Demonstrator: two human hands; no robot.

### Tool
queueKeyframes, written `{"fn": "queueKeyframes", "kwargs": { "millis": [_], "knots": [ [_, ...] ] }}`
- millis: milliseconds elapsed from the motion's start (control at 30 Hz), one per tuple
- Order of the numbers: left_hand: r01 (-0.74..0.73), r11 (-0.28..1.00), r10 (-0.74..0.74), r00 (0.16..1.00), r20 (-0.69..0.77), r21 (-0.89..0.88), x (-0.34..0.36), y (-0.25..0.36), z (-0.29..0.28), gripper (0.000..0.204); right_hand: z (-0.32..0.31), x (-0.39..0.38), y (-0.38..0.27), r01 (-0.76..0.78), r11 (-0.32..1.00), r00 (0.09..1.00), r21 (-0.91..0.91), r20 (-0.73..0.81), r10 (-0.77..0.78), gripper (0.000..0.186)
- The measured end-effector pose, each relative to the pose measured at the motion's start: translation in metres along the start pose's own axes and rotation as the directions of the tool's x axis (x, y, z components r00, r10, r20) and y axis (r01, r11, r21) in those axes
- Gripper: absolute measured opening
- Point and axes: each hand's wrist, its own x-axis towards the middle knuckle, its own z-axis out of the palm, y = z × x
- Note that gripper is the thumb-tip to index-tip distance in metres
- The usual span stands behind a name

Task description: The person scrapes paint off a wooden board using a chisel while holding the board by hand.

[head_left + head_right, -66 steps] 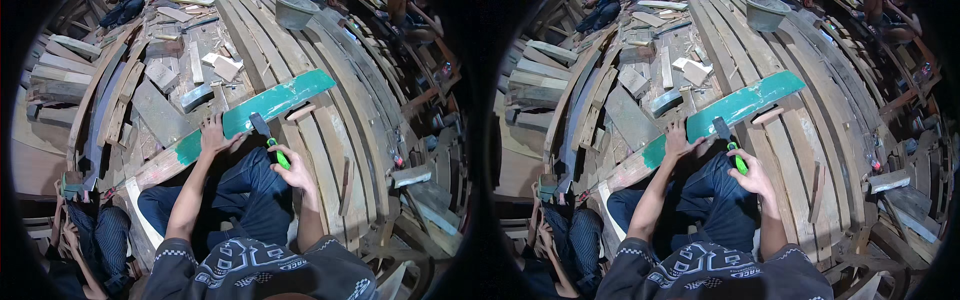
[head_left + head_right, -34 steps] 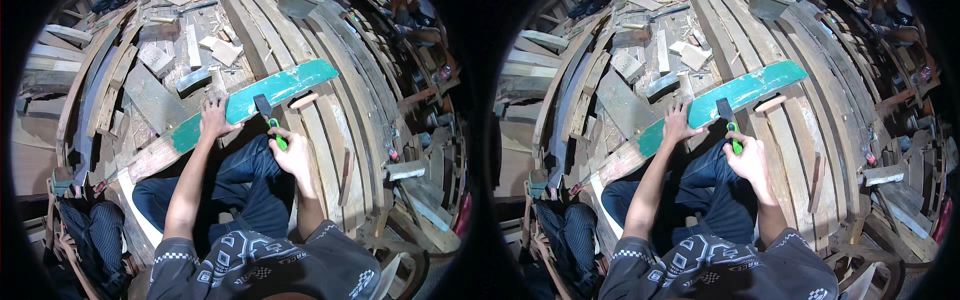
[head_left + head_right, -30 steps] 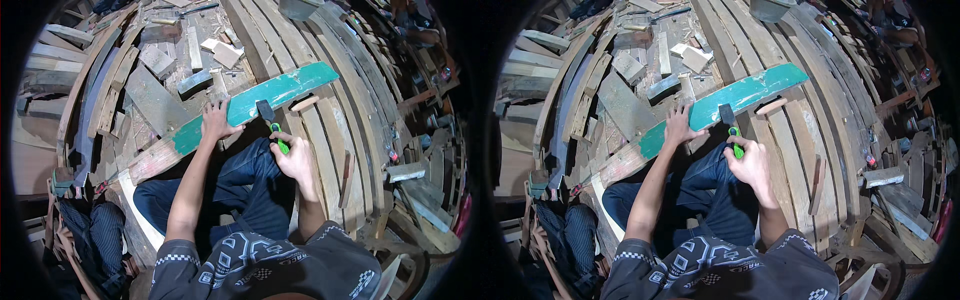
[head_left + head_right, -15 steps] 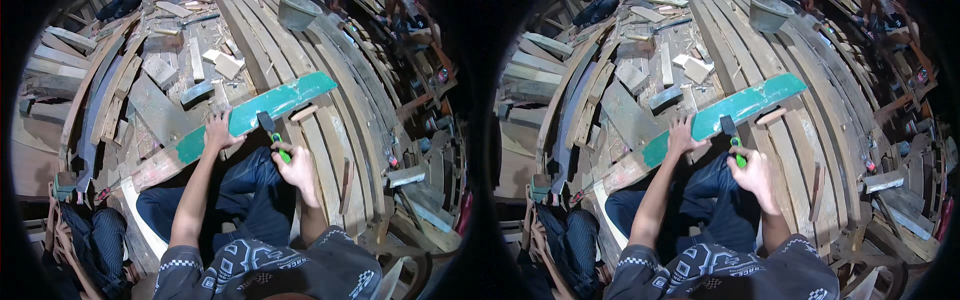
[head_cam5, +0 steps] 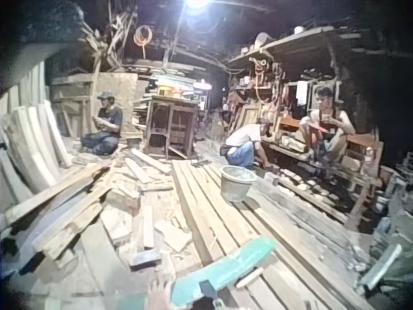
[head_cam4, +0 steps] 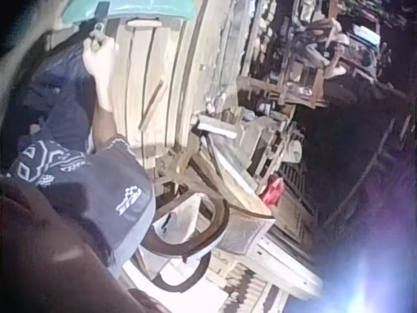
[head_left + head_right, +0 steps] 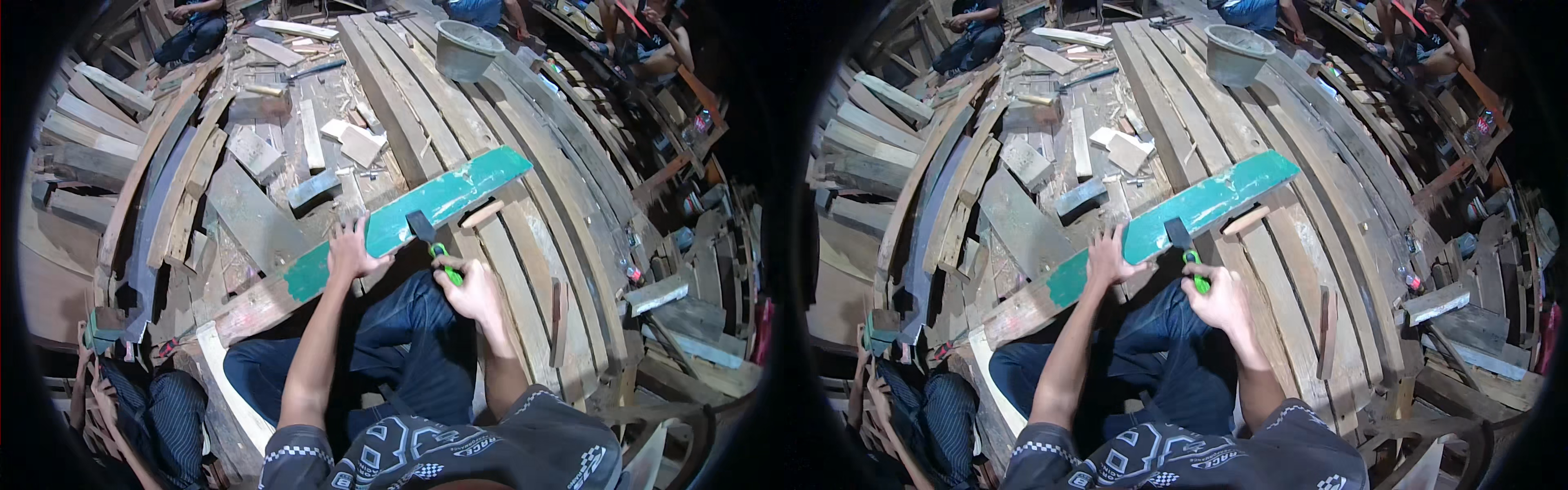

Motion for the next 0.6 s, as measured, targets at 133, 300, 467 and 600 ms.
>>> {"fn": "queueKeyframes", "kwargs": {
  "millis": [133,300,467,600],
  "knots": [
    [-0.068,0.997,0.072,0.993,-0.096,0.039,0.0,0.003,0.003,0.121,0.01,0.006,0.015,0.036,0.999,0.999,0.012,-0.009,-0.036,0.031],
    [-0.022,0.999,0.024,0.998,-0.055,0.035,-0.006,0.0,-0.002,0.119,0.014,0.012,0.009,0.007,1.0,1.0,0.009,0.021,-0.007,0.033],
    [-0.046,0.999,0.046,0.997,-0.058,-0.003,-0.003,0.001,0.004,0.122,0.024,0.004,0.006,0.102,0.994,0.994,0.025,-0.032,-0.101,0.03],
    [-0.049,0.998,0.047,0.998,-0.037,-0.036,0.0,0.004,0.007,0.123,0.029,0.006,0.022,0.125,0.991,0.99,0.052,-0.069,-0.121,0.031]
  ]
}}
